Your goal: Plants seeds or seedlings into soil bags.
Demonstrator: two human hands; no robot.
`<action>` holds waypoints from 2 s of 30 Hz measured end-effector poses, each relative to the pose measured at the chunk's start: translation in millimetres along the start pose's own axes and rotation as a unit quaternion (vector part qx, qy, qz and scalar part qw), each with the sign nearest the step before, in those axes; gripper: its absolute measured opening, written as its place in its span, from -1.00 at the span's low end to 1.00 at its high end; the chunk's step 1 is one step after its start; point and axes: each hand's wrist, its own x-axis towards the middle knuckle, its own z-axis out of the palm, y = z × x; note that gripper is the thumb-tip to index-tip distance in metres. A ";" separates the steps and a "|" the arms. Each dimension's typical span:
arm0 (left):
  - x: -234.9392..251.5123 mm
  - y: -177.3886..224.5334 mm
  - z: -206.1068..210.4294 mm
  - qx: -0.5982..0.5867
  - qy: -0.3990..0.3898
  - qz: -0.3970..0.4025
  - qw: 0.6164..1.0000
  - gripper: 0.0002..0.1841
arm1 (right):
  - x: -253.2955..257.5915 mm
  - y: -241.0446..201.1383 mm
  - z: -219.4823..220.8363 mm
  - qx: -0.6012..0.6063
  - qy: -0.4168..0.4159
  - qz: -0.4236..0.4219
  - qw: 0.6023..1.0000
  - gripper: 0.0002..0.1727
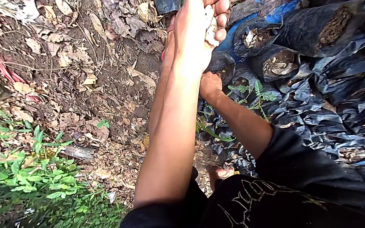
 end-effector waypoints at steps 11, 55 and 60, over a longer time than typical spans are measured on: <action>-3.5 -24.8 3.0 -0.062 -0.052 -0.027 0.996 -0.32 | -109.3 76.8 -91.7 0.472 0.278 -0.083 0.832 -0.75; -14.2 -106.0 49.7 0.154 -0.054 -0.087 0.983 -0.31 | -102.1 152.0 109.5 0.534 0.169 0.358 0.747 -0.74; -11.3 -101.1 50.9 0.158 -0.059 -0.081 0.982 -0.33 | -93.2 158.2 100.2 0.496 0.147 0.376 0.769 -0.74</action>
